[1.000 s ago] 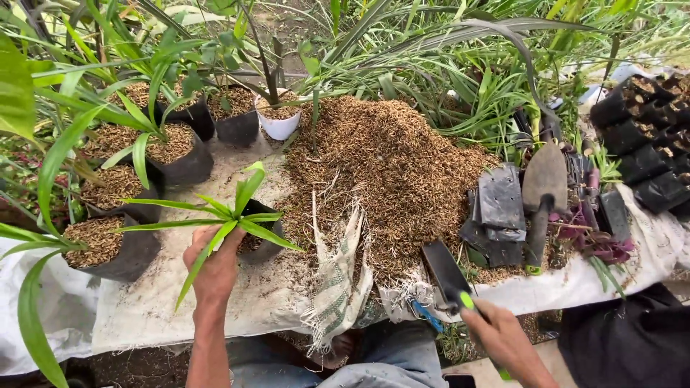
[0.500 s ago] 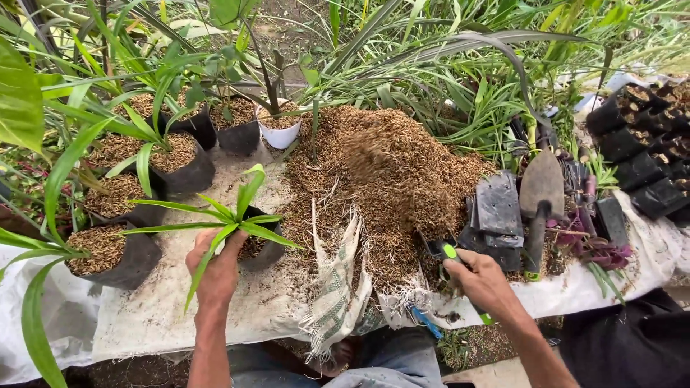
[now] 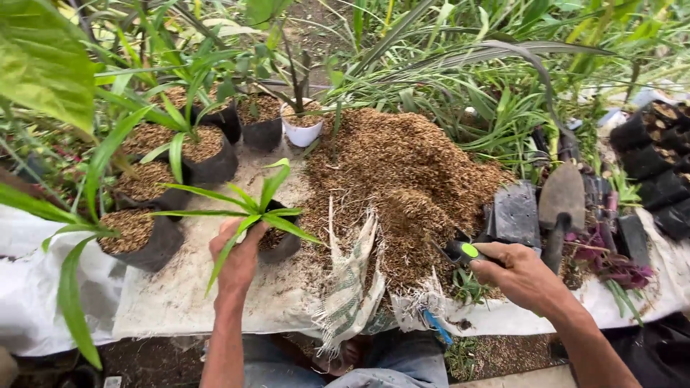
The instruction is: The person holds a small green plant and places it into a black plastic nursery bag. Using a small hand trowel, they scoop soil from a large pile and fill the bag around the plant, patting the soil down to secure it.
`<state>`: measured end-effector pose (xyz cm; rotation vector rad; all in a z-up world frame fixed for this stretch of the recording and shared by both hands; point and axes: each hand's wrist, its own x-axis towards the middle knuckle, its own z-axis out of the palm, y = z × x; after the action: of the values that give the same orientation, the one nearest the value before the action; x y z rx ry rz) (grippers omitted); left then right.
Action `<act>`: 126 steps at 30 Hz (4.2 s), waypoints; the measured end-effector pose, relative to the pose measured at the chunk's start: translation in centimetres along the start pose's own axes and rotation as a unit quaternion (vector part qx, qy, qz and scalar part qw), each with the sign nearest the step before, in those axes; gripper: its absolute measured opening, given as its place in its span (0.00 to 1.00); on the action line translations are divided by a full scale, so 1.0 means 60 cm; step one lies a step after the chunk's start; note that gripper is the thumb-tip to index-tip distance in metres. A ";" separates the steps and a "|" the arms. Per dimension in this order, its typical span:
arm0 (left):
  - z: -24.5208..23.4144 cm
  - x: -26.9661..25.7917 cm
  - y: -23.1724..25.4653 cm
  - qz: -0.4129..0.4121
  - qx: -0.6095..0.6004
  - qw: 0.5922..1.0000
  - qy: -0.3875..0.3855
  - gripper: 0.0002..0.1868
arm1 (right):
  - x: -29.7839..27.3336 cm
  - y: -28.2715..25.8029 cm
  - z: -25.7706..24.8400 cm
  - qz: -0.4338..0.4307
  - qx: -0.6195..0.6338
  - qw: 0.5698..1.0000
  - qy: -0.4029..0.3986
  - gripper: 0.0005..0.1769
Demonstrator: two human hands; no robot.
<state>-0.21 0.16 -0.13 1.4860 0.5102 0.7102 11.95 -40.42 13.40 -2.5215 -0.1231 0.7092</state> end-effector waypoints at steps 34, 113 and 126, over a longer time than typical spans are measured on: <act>-0.018 0.019 -0.030 -0.027 0.046 0.998 -0.018 0.17 | 0.104 -0.389 0.103 -0.262 -0.440 0.844 -0.160 0.11; 0.018 0.007 0.011 0.035 0.507 0.859 -0.065 0.34 | 0.075 0.110 0.159 -0.018 0.101 0.979 0.175 0.25; 0.015 0.017 -0.019 0.002 0.280 0.959 -0.034 0.28 | 0.023 0.098 0.058 0.018 0.123 0.983 0.137 0.20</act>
<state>1.29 0.29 -1.08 2.0313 0.6924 0.5356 11.10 -43.65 7.27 -2.3588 0.0999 0.3594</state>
